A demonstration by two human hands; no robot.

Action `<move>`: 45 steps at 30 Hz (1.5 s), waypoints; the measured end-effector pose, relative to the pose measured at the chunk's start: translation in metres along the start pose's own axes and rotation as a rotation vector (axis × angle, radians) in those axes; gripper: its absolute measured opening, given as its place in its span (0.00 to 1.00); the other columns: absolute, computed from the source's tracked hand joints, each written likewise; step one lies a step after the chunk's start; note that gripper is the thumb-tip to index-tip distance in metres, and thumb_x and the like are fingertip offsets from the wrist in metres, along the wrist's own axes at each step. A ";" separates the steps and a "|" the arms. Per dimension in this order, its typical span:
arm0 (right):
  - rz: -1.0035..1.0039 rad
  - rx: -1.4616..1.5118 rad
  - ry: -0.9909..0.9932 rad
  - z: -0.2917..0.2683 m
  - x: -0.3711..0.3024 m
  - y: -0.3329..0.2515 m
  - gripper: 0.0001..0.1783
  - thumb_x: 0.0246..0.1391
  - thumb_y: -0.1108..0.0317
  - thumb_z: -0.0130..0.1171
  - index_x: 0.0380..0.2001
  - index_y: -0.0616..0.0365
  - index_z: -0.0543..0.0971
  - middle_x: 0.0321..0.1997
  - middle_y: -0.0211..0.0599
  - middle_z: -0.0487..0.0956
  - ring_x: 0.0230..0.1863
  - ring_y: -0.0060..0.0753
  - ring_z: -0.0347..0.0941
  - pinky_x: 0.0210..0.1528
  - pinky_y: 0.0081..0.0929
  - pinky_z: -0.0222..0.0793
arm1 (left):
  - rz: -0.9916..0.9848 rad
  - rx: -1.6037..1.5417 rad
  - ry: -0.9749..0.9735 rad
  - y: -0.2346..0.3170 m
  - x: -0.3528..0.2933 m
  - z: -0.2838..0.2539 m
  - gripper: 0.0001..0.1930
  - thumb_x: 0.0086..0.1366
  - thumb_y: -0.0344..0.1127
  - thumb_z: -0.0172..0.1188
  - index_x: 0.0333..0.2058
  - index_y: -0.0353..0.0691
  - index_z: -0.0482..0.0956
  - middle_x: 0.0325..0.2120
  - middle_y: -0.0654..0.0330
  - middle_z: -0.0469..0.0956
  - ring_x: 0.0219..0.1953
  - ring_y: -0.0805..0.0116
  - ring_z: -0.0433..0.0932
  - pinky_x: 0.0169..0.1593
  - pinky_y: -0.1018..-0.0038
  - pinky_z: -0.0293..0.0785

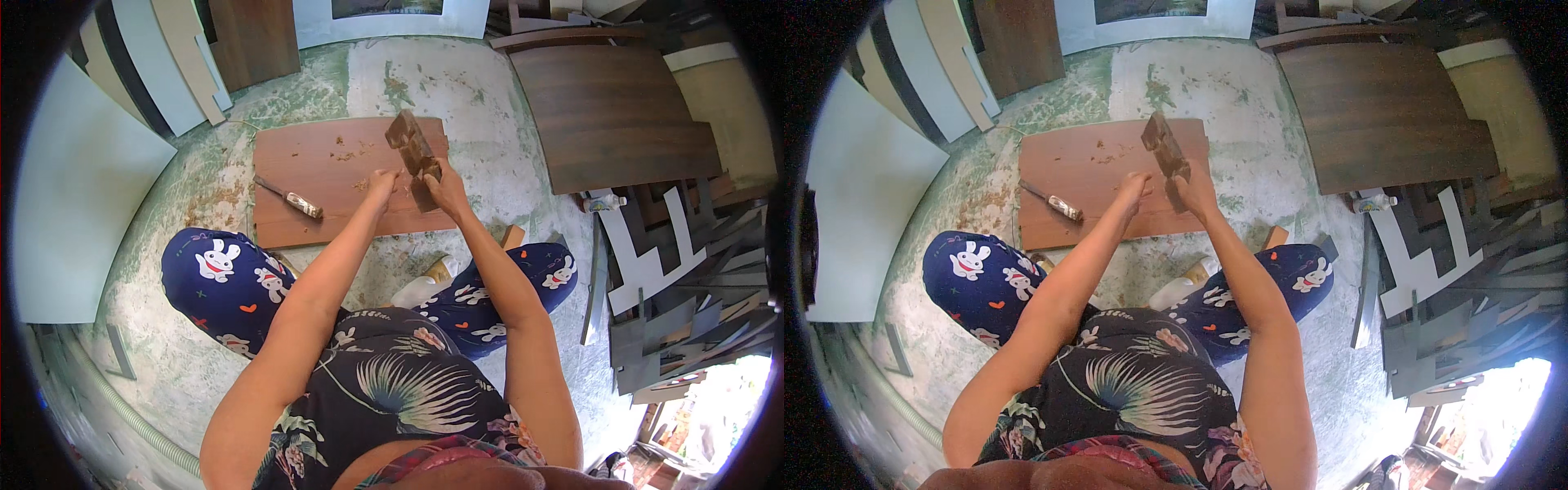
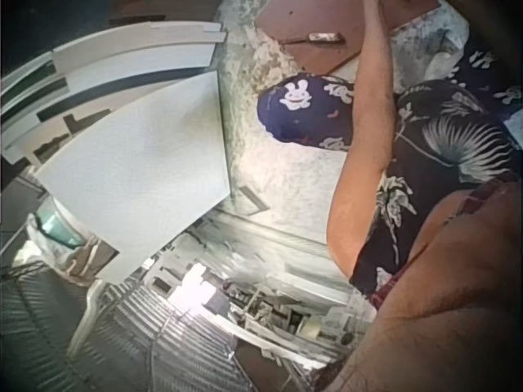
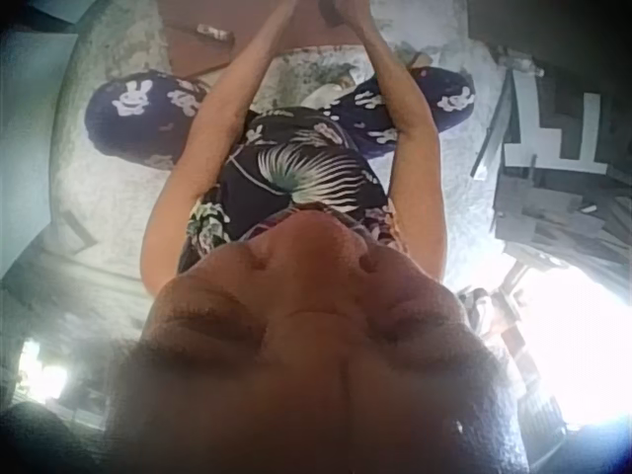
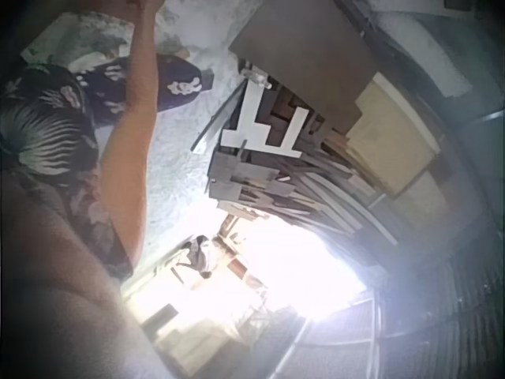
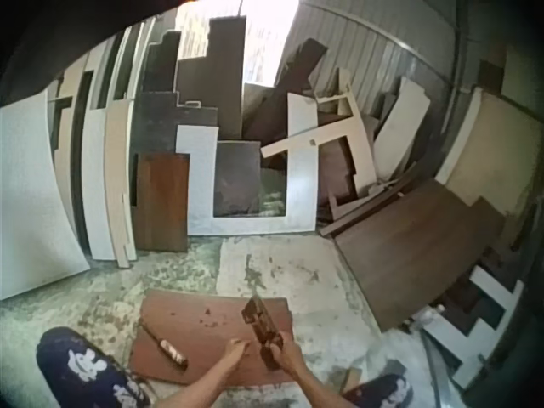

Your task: Assembling and fitting wooden furniture components together using a hammer and wooden block.

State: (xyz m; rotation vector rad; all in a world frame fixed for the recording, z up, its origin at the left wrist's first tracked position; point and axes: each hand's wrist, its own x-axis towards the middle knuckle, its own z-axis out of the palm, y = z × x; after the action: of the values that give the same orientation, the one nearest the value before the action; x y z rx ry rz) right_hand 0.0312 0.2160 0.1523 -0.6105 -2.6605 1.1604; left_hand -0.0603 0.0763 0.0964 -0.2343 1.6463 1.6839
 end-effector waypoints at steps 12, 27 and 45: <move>0.306 -0.197 0.238 -0.004 0.011 0.032 0.23 0.53 0.64 0.56 0.51 0.63 0.72 0.42 0.59 0.79 0.46 0.63 0.75 0.49 0.47 0.69 | 0.239 0.250 0.049 -0.138 0.089 -0.082 0.10 0.58 0.36 0.59 0.30 0.35 0.83 0.23 0.60 0.80 0.22 0.70 0.73 0.27 0.72 0.69; 0.924 -0.225 0.595 -0.032 -0.054 0.353 0.12 0.55 0.63 0.58 0.41 0.54 0.81 0.45 0.39 0.81 0.44 0.40 0.80 0.40 0.42 0.76 | -0.064 0.541 1.104 -0.037 0.009 -0.089 0.34 0.50 0.41 0.70 0.54 0.45 0.63 0.50 0.45 0.67 0.51 0.46 0.71 0.52 0.54 0.69; 0.177 0.450 -0.113 0.142 0.012 0.037 0.28 0.53 0.55 0.64 0.49 0.66 0.76 0.47 0.47 0.80 0.46 0.35 0.77 0.47 0.32 0.73 | 0.265 0.640 0.727 -0.087 0.005 -0.111 0.32 0.53 0.43 0.67 0.51 0.31 0.67 0.49 0.41 0.73 0.52 0.45 0.72 0.54 0.57 0.68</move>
State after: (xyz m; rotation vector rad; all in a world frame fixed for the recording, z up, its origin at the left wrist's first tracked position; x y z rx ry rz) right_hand -0.0141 0.1498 0.0286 -0.7198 -2.3383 1.8190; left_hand -0.0513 -0.0334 0.0087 -0.3415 2.7687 1.2056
